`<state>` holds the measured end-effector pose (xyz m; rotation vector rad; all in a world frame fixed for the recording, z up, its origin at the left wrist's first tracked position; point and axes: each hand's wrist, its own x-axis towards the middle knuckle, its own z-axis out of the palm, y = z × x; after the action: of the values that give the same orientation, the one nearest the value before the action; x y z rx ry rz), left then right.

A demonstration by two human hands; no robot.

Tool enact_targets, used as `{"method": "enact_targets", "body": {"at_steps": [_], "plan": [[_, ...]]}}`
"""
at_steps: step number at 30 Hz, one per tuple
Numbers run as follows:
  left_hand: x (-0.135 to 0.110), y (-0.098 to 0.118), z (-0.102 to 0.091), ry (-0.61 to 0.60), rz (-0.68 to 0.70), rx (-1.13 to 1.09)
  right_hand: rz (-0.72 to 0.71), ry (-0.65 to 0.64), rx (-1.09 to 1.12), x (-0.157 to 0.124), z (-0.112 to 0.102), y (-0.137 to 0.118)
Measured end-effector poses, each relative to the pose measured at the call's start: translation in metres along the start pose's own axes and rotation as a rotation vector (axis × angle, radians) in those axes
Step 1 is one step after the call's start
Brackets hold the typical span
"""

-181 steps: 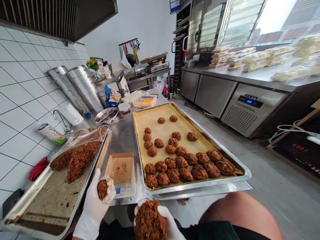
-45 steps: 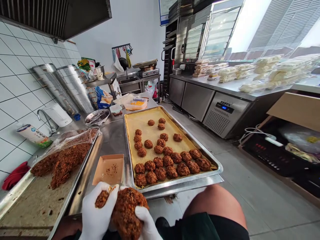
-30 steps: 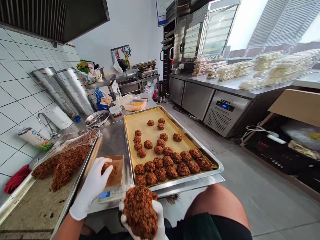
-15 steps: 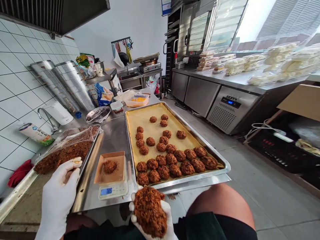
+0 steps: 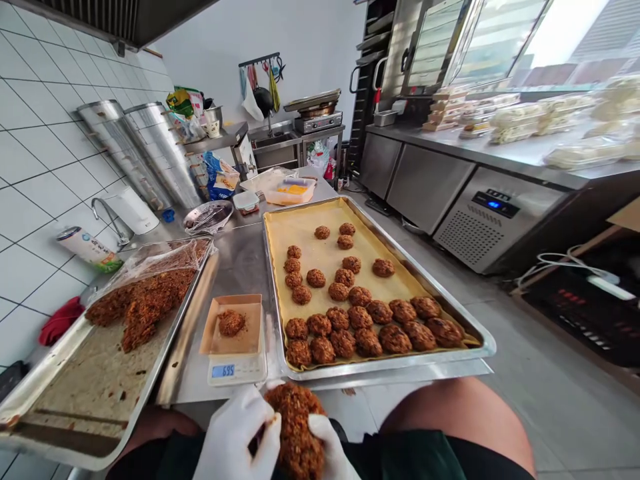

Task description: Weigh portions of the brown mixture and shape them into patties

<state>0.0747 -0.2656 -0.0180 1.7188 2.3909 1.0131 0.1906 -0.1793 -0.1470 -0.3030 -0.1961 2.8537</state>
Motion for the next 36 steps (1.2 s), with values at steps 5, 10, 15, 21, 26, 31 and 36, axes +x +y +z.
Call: {"method": "enact_targets", "body": {"at_steps": [5, 10, 15, 21, 26, 31, 36], "plan": [[0.005, -0.001, -0.015, -0.063, 0.044, -0.258, 0.017, 0.003, 0.037, 0.002, 0.004, -0.010], [0.018, -0.027, -0.051, 0.066, -0.186, -0.186, -0.012, -0.137, 0.044, 0.007, 0.025, -0.014], [0.038, -0.074, -0.067, 0.154, -0.273, 0.023, 0.003, -0.172, 0.055, 0.007, 0.035, -0.013], [0.071, -0.110, -0.055, -0.045, -0.195, 0.272, 0.000, -0.181, 0.059, 0.008, 0.033, -0.012], [0.093, -0.108, -0.045, -0.127, -0.170, 0.345, 0.012, -0.185, 0.055, 0.006, 0.031, -0.013], [0.103, -0.104, -0.044, -0.199, -0.175, 0.425, 0.010, -0.178, 0.057, 0.005, 0.029, -0.015], [0.109, -0.102, -0.043, -0.242, -0.207, 0.481, -0.008, -0.193, 0.050, 0.003, 0.025, -0.015]]}}
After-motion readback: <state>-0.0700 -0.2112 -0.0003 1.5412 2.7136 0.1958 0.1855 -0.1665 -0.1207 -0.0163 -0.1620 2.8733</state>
